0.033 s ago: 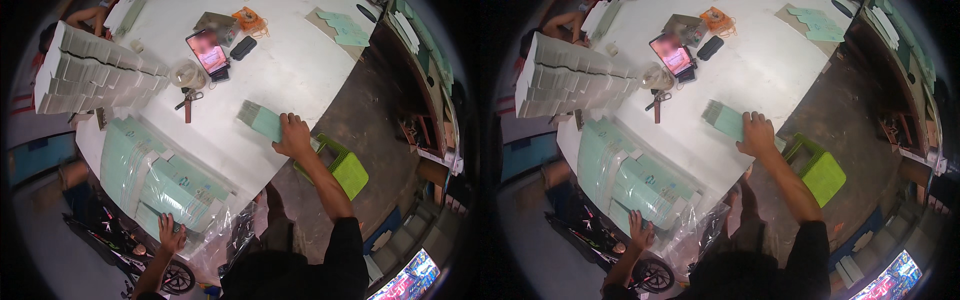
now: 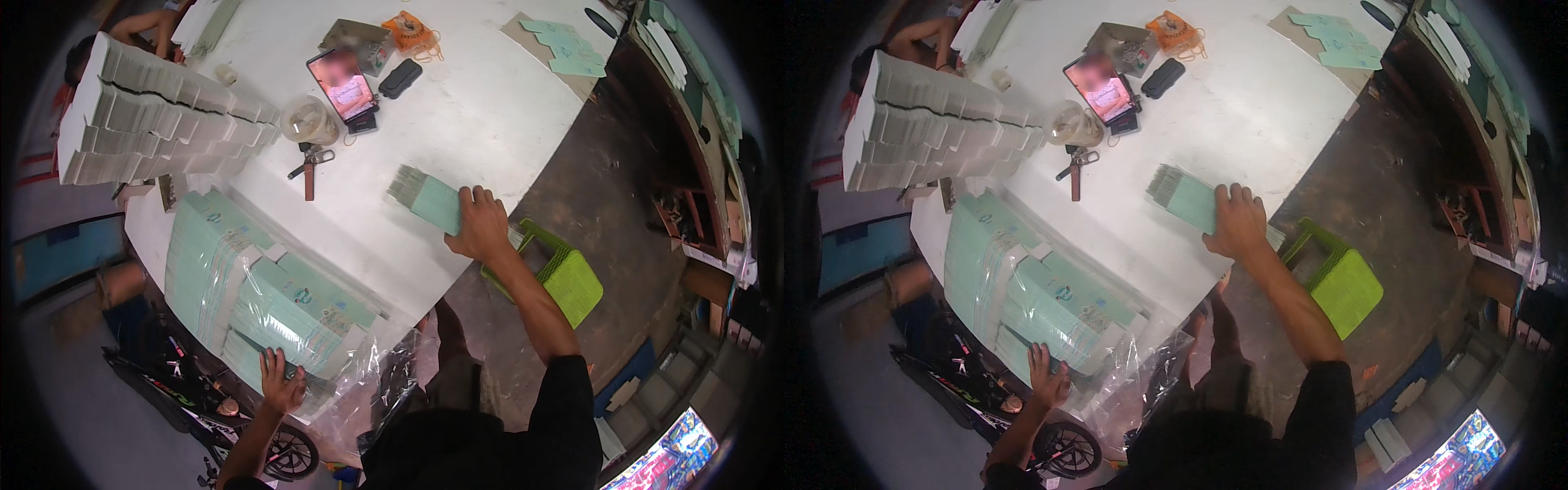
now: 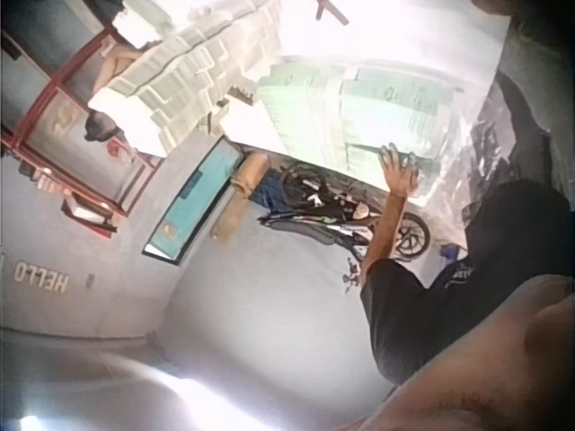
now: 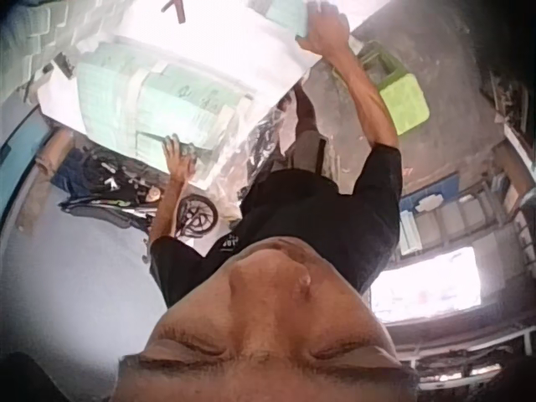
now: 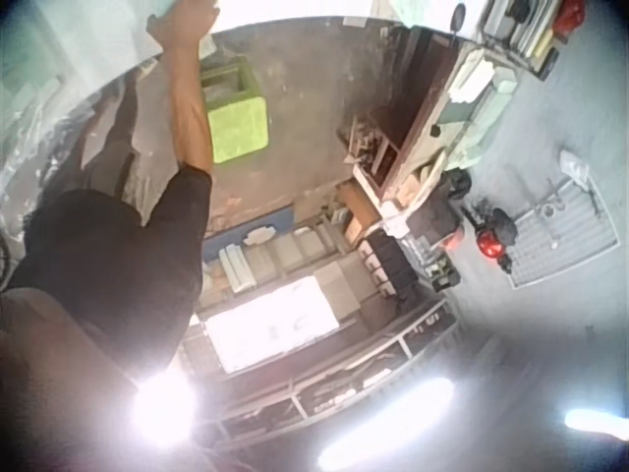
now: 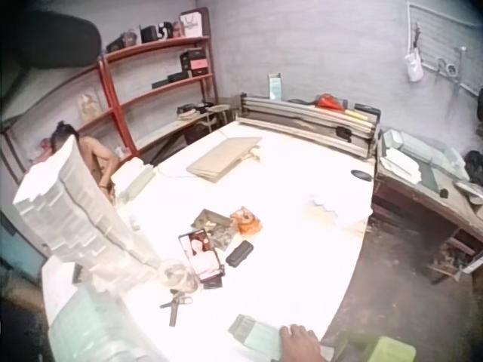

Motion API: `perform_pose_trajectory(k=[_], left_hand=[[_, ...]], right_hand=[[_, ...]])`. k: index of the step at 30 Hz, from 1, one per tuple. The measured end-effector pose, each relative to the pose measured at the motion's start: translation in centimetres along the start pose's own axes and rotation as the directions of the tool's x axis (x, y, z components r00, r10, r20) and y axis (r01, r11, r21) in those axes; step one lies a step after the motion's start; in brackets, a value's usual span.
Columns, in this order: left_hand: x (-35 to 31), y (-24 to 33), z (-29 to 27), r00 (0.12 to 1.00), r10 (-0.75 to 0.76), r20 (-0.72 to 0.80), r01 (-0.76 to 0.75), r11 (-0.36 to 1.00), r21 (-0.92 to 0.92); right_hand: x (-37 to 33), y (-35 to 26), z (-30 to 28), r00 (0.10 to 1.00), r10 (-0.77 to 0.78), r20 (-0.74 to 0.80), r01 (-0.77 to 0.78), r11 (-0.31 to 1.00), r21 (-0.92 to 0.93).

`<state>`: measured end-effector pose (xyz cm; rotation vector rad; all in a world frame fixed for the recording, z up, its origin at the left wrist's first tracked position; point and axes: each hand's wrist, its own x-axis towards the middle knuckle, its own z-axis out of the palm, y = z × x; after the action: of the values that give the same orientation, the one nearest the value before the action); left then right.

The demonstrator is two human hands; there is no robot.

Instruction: The person repeatedly picks up stacks of light green paper, places them into a clear plastic bag on a white table, and smooths the bag to secure the contents. The person also moves a green stool and handles additional paper stacks from a nearby surface.

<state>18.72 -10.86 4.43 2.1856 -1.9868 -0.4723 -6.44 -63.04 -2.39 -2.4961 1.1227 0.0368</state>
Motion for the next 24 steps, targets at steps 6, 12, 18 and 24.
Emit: perform_pose_trajectory(k=[6,12,18,24], left_hand=[[-0.4,0.2,0.8,0.999,-0.032,-0.015,0.032,0.999,-0.011],[-0.2,-0.1,0.9,0.999,-0.031,-0.027,0.031,1.0,-0.005],[-0.1,-0.2,1.1,0.999,-0.033,-0.024,0.033,0.999,-0.003],[-0.6,0.3,0.8,0.999,-0.041,-0.029,0.041,0.999,0.011]], right_hand=[[0.6,-0.7,0.6,0.999,0.029,-0.012,-0.028,0.997,0.076],[0.4,-0.1,6.3,0.878,-0.173,-0.447,-0.009,0.926,-0.377],[-3.8,-2.5,7.6,0.935,-0.134,-0.33,0.071,0.978,-0.195],[3.2,1.3,-1.4,0.956,-0.011,-0.293,0.061,0.985,0.162]])
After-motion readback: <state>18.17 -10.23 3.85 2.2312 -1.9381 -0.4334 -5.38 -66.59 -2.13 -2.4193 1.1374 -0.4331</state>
